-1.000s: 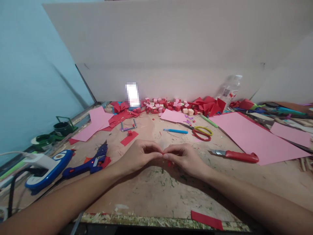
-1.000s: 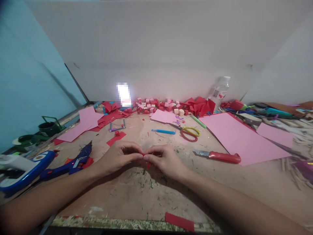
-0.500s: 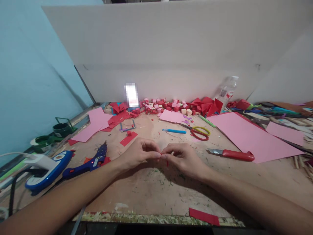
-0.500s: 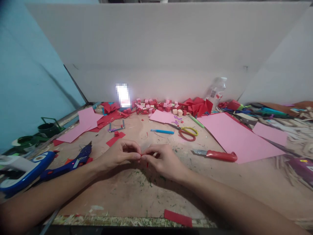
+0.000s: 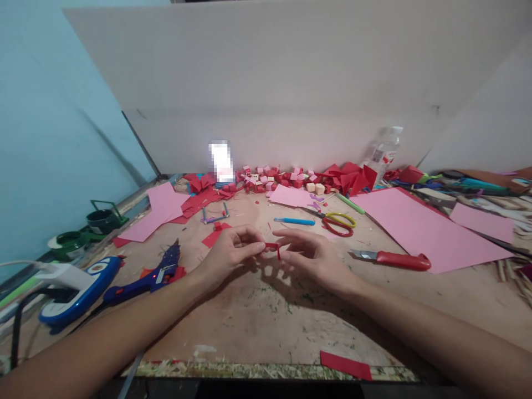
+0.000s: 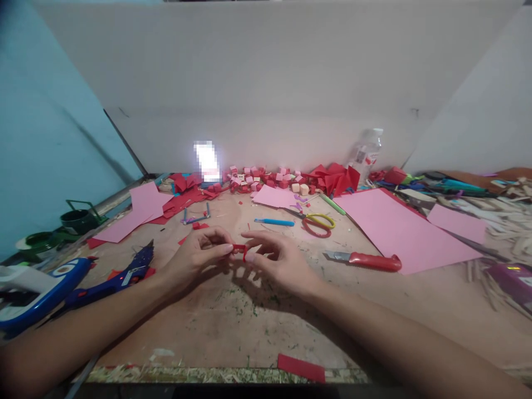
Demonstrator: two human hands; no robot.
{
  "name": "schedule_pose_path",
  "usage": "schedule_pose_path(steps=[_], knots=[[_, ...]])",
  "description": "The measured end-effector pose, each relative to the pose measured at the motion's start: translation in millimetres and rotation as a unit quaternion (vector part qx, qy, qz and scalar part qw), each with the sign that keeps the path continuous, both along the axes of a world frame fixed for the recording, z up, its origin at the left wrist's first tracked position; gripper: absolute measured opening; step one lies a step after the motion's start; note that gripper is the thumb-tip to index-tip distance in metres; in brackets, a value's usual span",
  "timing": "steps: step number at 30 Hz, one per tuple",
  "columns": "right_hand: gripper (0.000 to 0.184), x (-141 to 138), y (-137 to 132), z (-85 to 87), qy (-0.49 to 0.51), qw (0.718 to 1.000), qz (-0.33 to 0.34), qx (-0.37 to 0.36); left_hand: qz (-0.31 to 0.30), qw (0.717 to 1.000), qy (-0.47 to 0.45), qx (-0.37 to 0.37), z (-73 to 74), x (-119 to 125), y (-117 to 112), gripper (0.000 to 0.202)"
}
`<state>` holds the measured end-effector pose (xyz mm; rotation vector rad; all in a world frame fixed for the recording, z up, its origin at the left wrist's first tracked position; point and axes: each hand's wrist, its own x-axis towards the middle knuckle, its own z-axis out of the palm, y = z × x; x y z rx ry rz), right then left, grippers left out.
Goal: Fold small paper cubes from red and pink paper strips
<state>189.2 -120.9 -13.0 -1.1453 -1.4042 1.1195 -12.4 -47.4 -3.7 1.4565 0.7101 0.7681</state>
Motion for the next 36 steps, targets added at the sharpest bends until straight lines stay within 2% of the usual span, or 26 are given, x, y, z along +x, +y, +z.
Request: schedule_pose_path(steps=[7,11,14,18,22,26,31,33,36], knots=[[0.039,-2.5,4.3,-4.8,0.029,0.999,-0.031,-0.011,-0.009,0.999,0.017,0.048,-2.7,-0.8,3.8,0.026],[0.022,-1.8,6.6,-4.7,0.008,0.999,-0.044,-0.002,-0.035,0.995,0.038,0.081,-4.1,0.1,3.2,0.016],[0.018,-1.2,7.0,-3.8,-0.002,0.999,-0.044,-0.007,-0.048,0.993,0.049,0.101,-2.6,0.7,0.7,0.012],[0.017,-2.4,6.0,-2.2,-0.022,0.999,-0.037,-0.005,-0.068,0.978,0.094,0.175,1.9,0.0,-5.5,0.012],[0.015,-4.1,4.3,-1.5,-0.02,0.999,-0.032,-0.018,-0.055,0.954,0.142,0.257,3.5,-1.5,-8.7,0.01],[0.021,-5.5,3.7,-2.7,0.057,0.996,-0.025,-0.056,-0.051,0.963,0.129,0.231,1.2,-2.0,-8.0,0.011],[0.03,-7.9,3.9,-4.9,0.149,0.982,-0.004,-0.116,-0.086,0.975,0.118,0.166,2.0,-0.9,-9.5,0.013],[0.033,-8.0,4.4,-5.2,0.168,0.977,-0.002,-0.129,-0.082,0.969,0.126,0.194,3.5,-1.2,-9.7,0.009],[0.036,-7.1,5.6,-5.1,0.163,0.978,-0.006,-0.134,-0.063,0.944,0.125,0.298,4.5,-3.3,-8.0,0.015]])
